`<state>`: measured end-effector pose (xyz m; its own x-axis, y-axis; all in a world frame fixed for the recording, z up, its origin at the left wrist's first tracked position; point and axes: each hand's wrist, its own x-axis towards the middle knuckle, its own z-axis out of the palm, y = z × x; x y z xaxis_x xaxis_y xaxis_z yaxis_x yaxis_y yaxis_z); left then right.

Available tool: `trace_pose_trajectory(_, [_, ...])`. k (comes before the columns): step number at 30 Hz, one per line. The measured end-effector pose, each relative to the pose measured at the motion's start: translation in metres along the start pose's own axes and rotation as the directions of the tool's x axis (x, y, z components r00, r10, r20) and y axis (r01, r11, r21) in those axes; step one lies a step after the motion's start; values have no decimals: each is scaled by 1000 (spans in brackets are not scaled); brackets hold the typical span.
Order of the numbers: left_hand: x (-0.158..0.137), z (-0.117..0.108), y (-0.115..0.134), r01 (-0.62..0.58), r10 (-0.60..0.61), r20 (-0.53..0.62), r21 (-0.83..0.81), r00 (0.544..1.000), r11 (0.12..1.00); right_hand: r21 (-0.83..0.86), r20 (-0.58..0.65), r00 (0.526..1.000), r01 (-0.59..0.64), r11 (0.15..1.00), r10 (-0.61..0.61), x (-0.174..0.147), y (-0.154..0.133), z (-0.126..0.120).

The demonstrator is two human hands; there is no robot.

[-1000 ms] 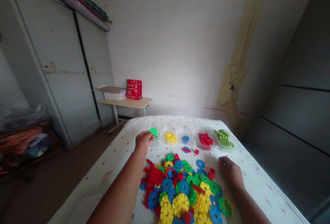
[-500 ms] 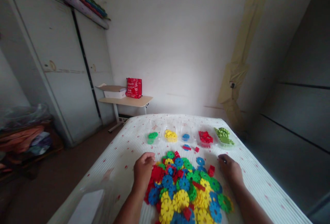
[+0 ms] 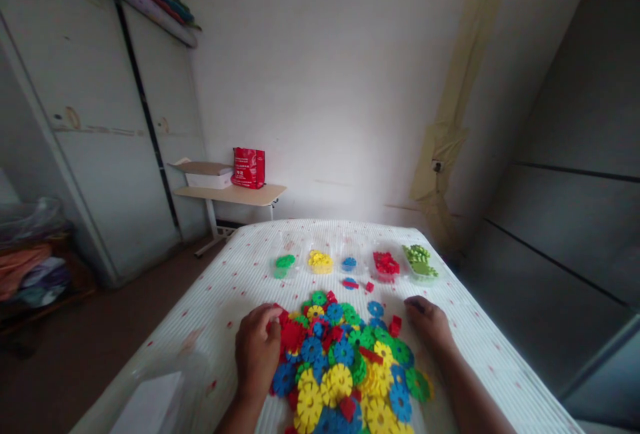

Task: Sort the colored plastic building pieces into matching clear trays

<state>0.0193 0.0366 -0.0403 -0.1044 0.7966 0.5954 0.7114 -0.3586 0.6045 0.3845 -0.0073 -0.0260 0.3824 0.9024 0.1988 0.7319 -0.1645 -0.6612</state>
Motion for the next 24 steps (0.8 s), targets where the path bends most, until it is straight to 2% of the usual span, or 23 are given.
trace_pose_trajectory(4, [0, 0, -7, 64, -64, -7, 36, 998, 997, 185, 248, 968, 2, 983, -49, -6, -11, -6])
trace_pose_trajectory(6, [0, 1, -10, 114, -114, 5, 31, 993, 993, 182, 319, 938, 76, 980, -132, -9, -17, -6])
trace_pose_trajectory(8, [-1, 3, -13, 143, -144, 16, 21, 989, 989, 103, 343, 919, 167, 980, -193, -11, -21, -5])
trace_pose_trajectory(10, [-1, 5, -14, 142, -142, 32, 9, 989, 990, -28, 340, 920, 219, 975, -197, -12, -25, -2])
trace_pose_trajectory(13, [-1, 7, -15, 115, -114, 58, -17, 992, 993, -161, 312, 934, 232, 959, -174, -11, -28, 1])
trace_pose_trajectory(19, [-1, 9, -12, 121, -119, 104, -11, 987, 993, -138, 284, 940, 237, 962, -191, -2, -33, 1])
trace_pose_trajectory(21, [0, 9, -11, 112, -111, 125, -2, 986, 994, -138, 211, 952, 254, 957, -223, 7, -39, -2])
trace_pose_trajectory(24, [0, 9, -9, 108, -109, 146, 17, 983, 994, -185, 34, 951, 307, 934, -306, 28, -52, -5])
